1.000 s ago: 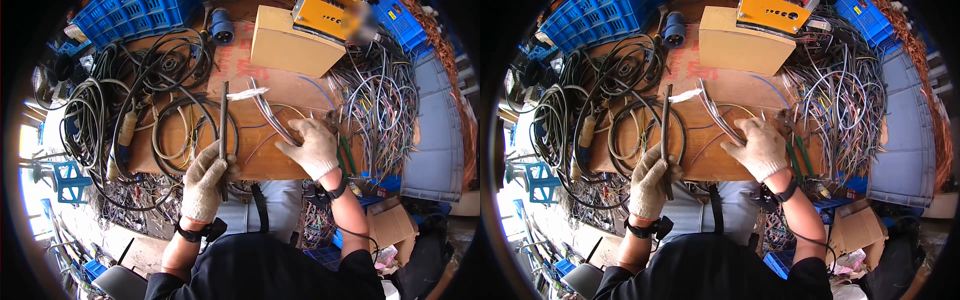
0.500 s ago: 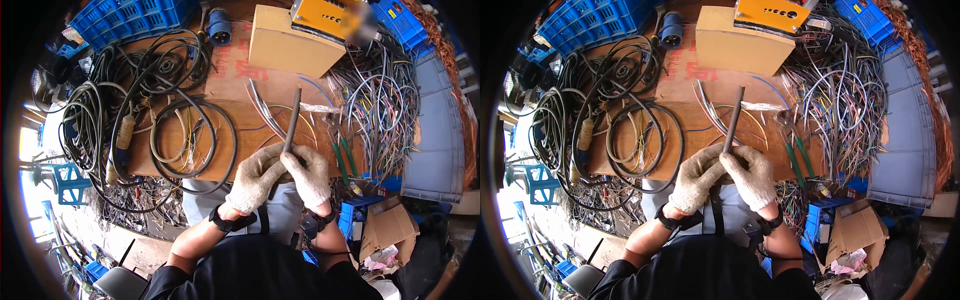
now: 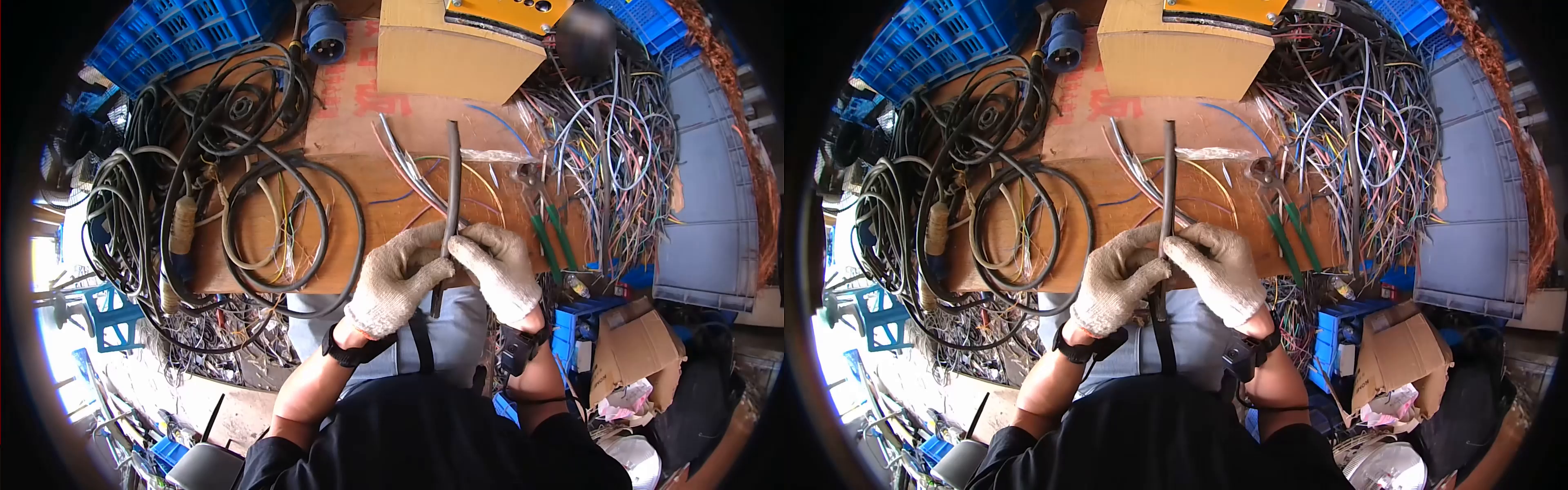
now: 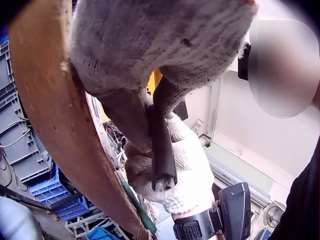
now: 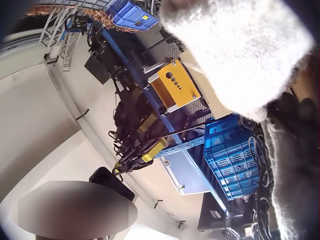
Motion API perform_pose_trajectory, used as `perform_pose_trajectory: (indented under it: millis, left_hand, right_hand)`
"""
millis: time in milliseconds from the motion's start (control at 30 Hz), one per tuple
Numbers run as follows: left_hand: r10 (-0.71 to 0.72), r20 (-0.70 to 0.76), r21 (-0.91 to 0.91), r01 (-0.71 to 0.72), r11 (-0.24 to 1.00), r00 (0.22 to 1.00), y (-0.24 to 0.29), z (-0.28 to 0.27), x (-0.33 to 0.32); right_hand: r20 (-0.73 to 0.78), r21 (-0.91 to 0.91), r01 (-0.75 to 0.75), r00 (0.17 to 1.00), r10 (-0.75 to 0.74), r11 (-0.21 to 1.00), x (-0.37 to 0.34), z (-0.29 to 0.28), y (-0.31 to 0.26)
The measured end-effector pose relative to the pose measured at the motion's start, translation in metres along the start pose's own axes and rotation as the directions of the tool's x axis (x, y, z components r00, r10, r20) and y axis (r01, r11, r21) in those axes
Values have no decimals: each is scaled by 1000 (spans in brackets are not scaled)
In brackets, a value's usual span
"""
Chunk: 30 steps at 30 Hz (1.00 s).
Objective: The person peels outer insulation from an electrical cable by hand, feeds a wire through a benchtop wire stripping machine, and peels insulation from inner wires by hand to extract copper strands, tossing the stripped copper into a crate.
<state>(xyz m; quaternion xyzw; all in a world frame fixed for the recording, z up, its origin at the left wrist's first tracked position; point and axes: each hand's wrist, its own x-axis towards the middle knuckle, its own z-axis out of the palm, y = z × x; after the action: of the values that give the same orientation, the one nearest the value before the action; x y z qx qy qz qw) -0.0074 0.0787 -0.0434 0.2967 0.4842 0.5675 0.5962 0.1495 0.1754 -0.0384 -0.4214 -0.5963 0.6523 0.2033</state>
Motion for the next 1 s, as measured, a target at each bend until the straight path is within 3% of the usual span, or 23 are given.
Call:
perform_pose_trajectory:
  millis: [100,233,300,433,600,700,1000]
  left_hand:
    - [-70,45,150,62,987,997,3,-7,-1]
    - [30,66,64,-34,997,997,-3,-8,-2]
    - [10,65,150,-20,988,998,-8,-12,-2]
    - [15,46,64,-18,998,999,-7,-10,-4]
    - [56,58,218,-67,974,997,-24,-18,1]
    - [47,30,104,-50,993,998,-21,-14,0]
    - [88,60,16,-89,996,994,-29,-18,0]
  right_hand:
    - [54,71,-95,994,91,993,-3,-1,-10]
    - [112,200,-161,984,141,966,-1,-1,-11]
    - [125,205,-164,982,141,965,0,-2,-8]
    - [96,179,-150,986,135,972,3,-1,-2]
    - [83,150,-164,985,153,975,3,0,-4]
    - [79,135,-167,984,158,977,1,2,-11]
    - [50,33,-91,995,89,995,1,1,0]
